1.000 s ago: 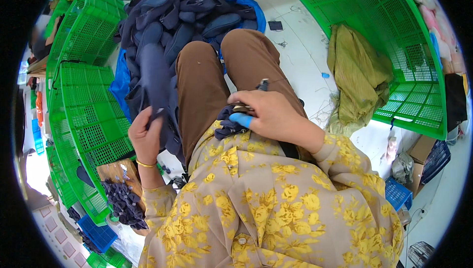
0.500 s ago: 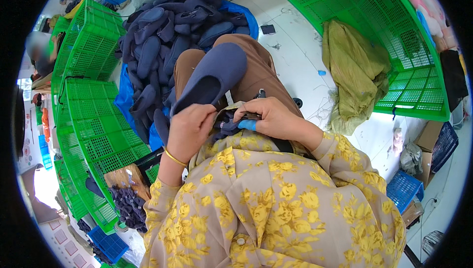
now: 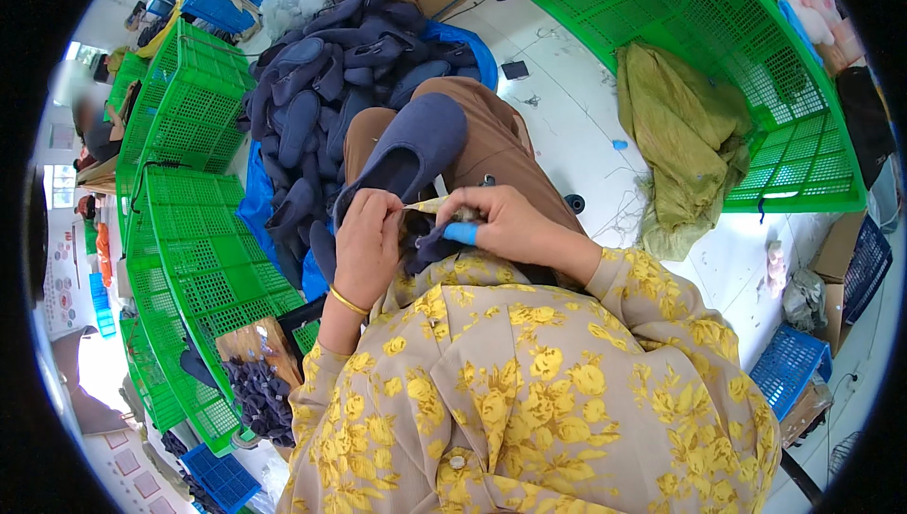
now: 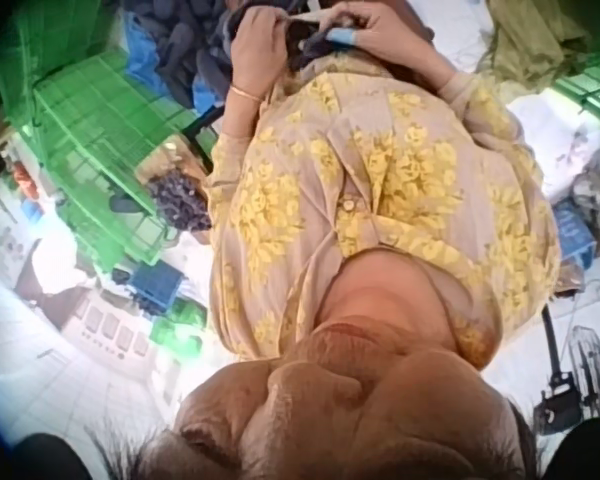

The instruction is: The person sits on the floor and uses a blue-handled tool to stitch the opening of a dark blue slip-on shoe. They repeatedly insert the tool, pull the thread, and trim excess material while handling multiple similar shoes from a nearby pile.

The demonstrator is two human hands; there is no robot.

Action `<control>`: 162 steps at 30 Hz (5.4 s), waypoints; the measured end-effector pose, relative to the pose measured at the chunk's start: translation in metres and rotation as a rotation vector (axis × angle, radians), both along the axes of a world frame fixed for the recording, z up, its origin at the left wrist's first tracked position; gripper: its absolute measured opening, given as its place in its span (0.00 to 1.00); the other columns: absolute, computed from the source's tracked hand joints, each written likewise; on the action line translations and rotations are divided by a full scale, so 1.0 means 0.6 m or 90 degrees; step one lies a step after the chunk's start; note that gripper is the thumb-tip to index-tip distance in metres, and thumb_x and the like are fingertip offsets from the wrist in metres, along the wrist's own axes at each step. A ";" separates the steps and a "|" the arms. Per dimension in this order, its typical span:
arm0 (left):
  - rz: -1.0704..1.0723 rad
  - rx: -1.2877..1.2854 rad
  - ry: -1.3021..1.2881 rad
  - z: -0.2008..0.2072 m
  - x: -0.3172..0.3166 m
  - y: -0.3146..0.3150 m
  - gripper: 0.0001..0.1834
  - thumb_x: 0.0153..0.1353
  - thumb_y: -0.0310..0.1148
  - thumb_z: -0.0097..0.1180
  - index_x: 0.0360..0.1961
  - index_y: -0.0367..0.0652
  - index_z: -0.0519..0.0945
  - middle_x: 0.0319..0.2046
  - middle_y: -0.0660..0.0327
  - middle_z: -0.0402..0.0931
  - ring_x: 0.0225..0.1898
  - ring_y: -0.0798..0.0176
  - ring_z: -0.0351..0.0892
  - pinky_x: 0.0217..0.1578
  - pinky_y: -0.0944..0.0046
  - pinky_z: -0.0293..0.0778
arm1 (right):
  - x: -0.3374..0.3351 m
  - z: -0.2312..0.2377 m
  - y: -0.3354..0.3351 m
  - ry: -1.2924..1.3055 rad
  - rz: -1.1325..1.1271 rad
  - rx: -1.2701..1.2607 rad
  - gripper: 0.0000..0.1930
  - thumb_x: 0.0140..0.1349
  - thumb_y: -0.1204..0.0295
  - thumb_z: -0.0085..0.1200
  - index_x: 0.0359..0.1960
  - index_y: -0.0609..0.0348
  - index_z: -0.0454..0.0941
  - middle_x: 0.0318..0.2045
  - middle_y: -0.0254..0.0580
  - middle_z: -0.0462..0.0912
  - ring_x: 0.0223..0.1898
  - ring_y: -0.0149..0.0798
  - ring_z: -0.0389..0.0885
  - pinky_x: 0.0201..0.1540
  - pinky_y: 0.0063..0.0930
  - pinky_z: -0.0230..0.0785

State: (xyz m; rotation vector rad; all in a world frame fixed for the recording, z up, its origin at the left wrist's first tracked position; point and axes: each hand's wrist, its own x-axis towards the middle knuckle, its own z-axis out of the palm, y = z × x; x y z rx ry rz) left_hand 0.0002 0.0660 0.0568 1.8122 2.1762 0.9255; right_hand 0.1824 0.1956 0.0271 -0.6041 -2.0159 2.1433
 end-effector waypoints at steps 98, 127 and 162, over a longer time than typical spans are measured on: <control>-0.061 -0.060 -0.872 0.036 0.024 0.010 0.09 0.70 0.23 0.48 0.49 0.32 0.71 0.46 0.55 0.78 0.42 0.65 0.82 0.44 0.68 0.81 | -0.008 0.075 0.023 0.163 -0.043 0.390 0.16 0.50 0.70 0.66 0.41 0.50 0.77 0.30 0.34 0.78 0.26 0.40 0.80 0.27 0.29 0.70; -0.027 -0.090 -0.232 0.053 0.019 0.029 0.10 0.53 0.24 0.65 0.38 0.38 0.81 0.30 0.58 0.80 0.34 0.61 0.79 0.38 0.67 0.74 | -0.020 0.041 0.023 0.057 -0.142 0.081 0.14 0.57 0.66 0.65 0.40 0.56 0.76 0.21 0.25 0.72 0.22 0.20 0.63 0.26 0.18 0.58; 0.057 -0.036 -0.524 0.038 0.050 0.013 0.08 0.48 0.20 0.59 0.33 0.36 0.78 0.30 0.62 0.79 0.29 0.71 0.80 0.33 0.72 0.76 | -0.019 0.027 -0.016 0.122 -0.086 -0.287 0.09 0.69 0.68 0.53 0.39 0.62 0.79 0.31 0.30 0.80 0.33 0.21 0.75 0.38 0.19 0.70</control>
